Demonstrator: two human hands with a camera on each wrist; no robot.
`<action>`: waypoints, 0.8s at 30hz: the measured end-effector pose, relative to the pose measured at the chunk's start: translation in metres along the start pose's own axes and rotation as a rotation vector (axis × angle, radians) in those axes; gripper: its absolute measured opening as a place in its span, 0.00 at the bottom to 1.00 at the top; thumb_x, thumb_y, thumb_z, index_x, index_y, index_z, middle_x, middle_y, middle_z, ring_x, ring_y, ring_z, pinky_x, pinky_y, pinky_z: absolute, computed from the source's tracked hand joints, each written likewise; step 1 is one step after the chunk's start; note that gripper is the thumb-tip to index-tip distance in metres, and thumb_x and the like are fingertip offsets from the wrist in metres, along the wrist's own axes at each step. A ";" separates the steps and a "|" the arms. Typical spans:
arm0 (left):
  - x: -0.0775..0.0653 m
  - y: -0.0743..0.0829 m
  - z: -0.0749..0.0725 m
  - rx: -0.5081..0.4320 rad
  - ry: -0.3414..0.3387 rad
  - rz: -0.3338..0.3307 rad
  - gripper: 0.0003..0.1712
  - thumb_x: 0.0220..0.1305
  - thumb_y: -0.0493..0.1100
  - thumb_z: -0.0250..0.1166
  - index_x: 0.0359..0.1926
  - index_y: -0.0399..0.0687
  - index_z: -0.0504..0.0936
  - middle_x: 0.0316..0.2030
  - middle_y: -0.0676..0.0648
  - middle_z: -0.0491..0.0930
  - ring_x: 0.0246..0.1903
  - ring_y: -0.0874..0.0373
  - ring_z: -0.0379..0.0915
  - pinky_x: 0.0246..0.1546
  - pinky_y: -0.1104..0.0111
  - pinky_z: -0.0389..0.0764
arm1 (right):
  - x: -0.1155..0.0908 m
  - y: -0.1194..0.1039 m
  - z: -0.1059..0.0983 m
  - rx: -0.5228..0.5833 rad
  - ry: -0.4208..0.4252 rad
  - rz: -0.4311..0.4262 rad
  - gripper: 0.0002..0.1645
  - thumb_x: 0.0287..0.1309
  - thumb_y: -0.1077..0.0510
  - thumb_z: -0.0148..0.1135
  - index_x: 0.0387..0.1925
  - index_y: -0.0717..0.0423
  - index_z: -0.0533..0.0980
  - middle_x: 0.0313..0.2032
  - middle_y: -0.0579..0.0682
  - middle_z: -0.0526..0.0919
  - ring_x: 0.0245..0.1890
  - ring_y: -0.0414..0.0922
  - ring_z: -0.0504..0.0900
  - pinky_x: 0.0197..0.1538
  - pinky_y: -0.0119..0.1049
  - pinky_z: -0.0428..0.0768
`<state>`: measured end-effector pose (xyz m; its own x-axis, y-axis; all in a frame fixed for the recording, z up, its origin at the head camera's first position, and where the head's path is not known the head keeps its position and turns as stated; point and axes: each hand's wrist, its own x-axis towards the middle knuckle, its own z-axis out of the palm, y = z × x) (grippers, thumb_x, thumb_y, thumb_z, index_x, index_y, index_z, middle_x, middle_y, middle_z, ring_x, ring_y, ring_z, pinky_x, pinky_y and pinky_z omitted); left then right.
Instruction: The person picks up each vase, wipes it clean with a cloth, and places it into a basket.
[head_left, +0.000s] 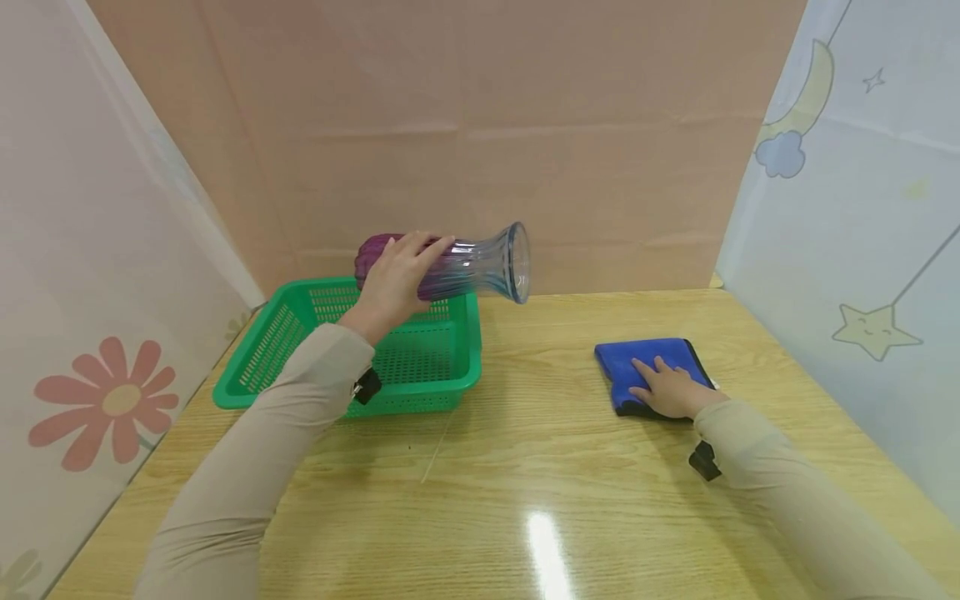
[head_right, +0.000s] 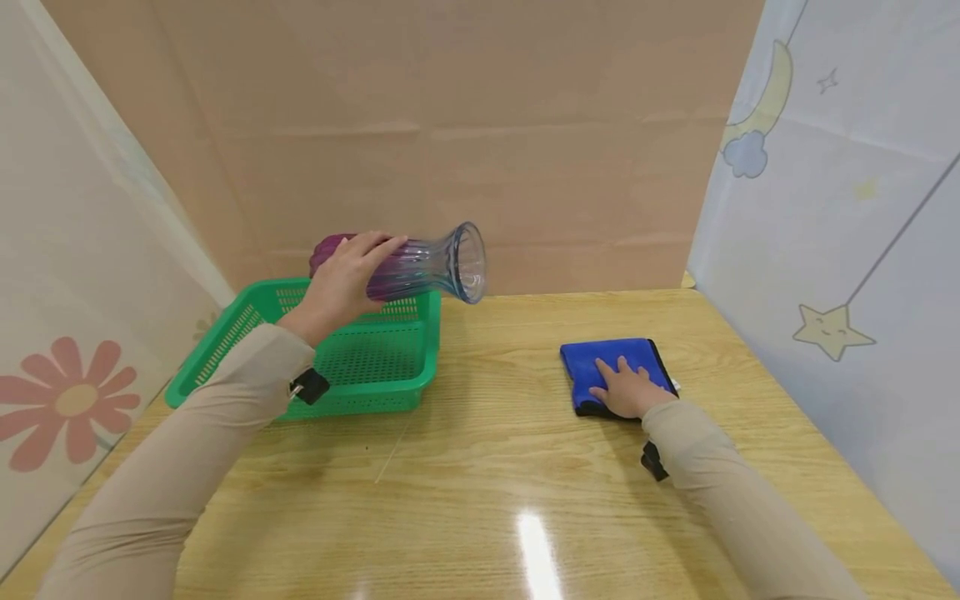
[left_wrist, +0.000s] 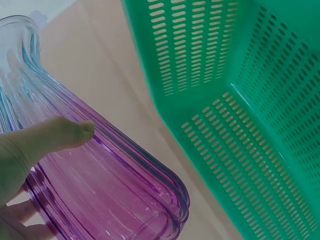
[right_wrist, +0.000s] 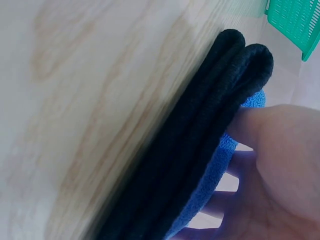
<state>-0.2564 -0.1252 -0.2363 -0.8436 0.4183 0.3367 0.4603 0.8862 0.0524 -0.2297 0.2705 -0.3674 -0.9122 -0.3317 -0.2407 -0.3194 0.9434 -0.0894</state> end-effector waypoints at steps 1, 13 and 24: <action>0.000 -0.002 0.001 0.004 -0.001 -0.002 0.55 0.42 0.37 0.76 0.70 0.55 0.56 0.65 0.43 0.61 0.69 0.44 0.53 0.70 0.46 0.51 | 0.000 0.000 0.000 -0.001 0.000 0.000 0.36 0.67 0.50 0.47 0.65 0.73 0.56 0.59 0.84 0.58 0.61 0.76 0.57 0.60 0.68 0.61; -0.004 -0.022 0.009 0.027 0.043 -0.007 0.55 0.40 0.35 0.77 0.69 0.55 0.58 0.63 0.41 0.64 0.67 0.43 0.56 0.69 0.45 0.53 | 0.000 0.001 0.001 -0.006 0.005 0.005 0.36 0.67 0.50 0.47 0.65 0.73 0.56 0.59 0.84 0.58 0.61 0.76 0.58 0.60 0.68 0.61; -0.008 -0.037 0.015 0.066 0.066 -0.002 0.54 0.39 0.34 0.77 0.68 0.53 0.60 0.63 0.38 0.64 0.66 0.41 0.57 0.68 0.44 0.54 | -0.001 0.000 0.001 -0.002 0.012 0.001 0.36 0.67 0.50 0.47 0.65 0.73 0.56 0.59 0.84 0.58 0.60 0.76 0.58 0.59 0.68 0.61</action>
<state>-0.2713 -0.1583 -0.2549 -0.8237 0.4043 0.3976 0.4374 0.8992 -0.0084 -0.2283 0.2713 -0.3683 -0.9156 -0.3305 -0.2292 -0.3188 0.9438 -0.0871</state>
